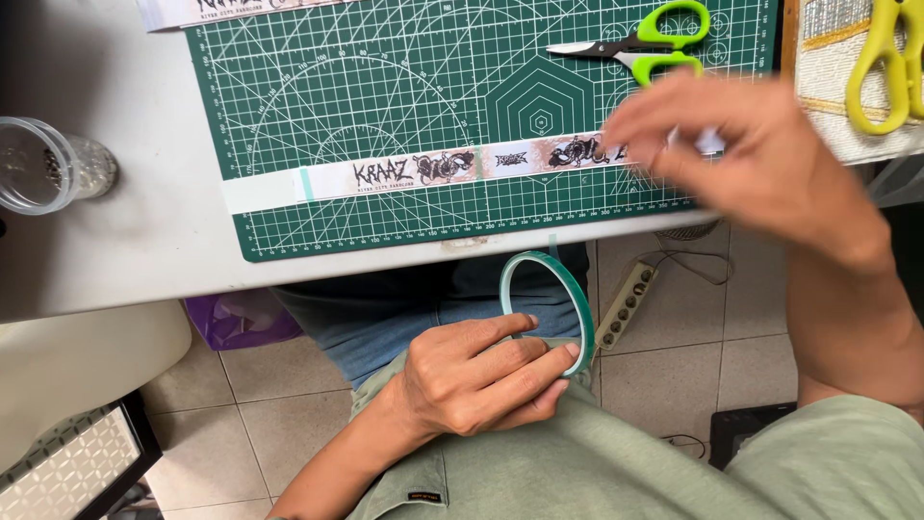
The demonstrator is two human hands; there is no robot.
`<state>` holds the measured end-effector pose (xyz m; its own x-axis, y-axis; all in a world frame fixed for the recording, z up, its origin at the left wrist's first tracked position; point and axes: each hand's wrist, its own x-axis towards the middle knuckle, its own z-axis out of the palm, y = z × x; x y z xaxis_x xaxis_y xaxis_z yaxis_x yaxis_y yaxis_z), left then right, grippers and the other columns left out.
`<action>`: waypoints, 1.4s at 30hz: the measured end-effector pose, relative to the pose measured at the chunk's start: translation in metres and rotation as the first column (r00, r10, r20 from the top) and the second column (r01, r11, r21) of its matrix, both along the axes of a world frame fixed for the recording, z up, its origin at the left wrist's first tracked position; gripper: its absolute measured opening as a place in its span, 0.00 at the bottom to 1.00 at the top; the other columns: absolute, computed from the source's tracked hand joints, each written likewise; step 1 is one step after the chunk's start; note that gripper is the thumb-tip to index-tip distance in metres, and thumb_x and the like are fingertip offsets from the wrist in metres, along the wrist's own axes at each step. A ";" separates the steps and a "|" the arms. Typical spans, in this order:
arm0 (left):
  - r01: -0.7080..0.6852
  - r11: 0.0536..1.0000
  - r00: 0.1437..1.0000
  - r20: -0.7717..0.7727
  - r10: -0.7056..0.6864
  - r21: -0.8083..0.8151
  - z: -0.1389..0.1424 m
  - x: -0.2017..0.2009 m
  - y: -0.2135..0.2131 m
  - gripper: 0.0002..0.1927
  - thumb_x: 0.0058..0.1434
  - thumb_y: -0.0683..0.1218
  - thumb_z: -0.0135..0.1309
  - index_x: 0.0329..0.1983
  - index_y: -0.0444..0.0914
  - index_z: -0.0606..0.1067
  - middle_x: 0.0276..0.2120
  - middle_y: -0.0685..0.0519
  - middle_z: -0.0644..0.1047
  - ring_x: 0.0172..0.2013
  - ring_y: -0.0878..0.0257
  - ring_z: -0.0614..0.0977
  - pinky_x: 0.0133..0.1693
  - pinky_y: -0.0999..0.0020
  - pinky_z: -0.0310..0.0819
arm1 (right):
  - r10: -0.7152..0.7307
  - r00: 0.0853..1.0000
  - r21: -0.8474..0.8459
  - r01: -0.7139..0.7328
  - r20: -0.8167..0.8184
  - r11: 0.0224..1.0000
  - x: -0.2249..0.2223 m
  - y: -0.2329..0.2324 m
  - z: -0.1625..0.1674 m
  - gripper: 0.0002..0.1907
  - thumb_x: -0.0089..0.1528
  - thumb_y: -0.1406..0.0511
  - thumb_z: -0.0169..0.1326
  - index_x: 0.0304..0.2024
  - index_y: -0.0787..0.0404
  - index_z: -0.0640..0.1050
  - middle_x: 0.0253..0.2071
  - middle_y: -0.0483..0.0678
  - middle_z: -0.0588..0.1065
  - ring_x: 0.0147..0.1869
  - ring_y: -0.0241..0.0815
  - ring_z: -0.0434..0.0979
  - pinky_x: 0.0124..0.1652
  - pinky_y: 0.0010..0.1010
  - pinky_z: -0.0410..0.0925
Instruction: The person applies small pieces of green tape to the edges of a long printed sticker strip laid on a green cutting mat. They use scissors to cut the tape, smooth it down, and then flip the strip to apply tape to the other side. The person repeats this process for multiple sticker strips.
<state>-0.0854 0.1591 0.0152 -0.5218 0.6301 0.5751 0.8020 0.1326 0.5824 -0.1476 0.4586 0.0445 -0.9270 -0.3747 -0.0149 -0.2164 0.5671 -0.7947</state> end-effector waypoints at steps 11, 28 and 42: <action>0.022 0.999 1.000 0.002 -0.022 -0.030 -0.002 0.007 0.013 0.11 0.65 0.44 0.65 0.50 0.40 0.81 0.35 0.57 0.80 0.39 0.61 0.86 0.42 0.71 0.84 | 0.108 0.862 -0.280 0.040 0.495 0.959 0.023 -0.023 -0.009 0.08 0.58 0.66 0.63 0.39 0.61 0.85 0.51 0.46 0.79 0.48 0.35 0.78 0.44 0.25 0.70; 0.011 0.995 0.787 0.613 -0.070 0.100 -0.013 0.036 0.067 0.09 0.66 0.45 0.63 0.45 0.34 0.81 0.28 0.50 0.80 0.28 0.60 0.83 0.30 0.67 0.76 | -0.188 0.948 -0.022 0.200 0.257 0.980 0.056 0.051 -0.004 0.05 0.61 0.71 0.60 0.40 0.64 0.81 0.55 0.48 0.76 0.46 0.30 0.74 0.42 0.20 0.68; -0.152 0.964 -0.125 0.963 -0.239 0.219 -0.023 0.012 0.137 0.15 0.68 0.48 0.57 0.46 0.30 0.77 0.24 0.51 0.81 0.25 0.74 0.77 0.26 0.80 0.69 | -0.283 0.948 0.256 0.240 0.144 0.936 0.008 0.059 -0.009 0.08 0.65 0.66 0.61 0.46 0.60 0.84 0.27 0.42 0.77 0.24 0.26 0.63 0.23 0.21 0.55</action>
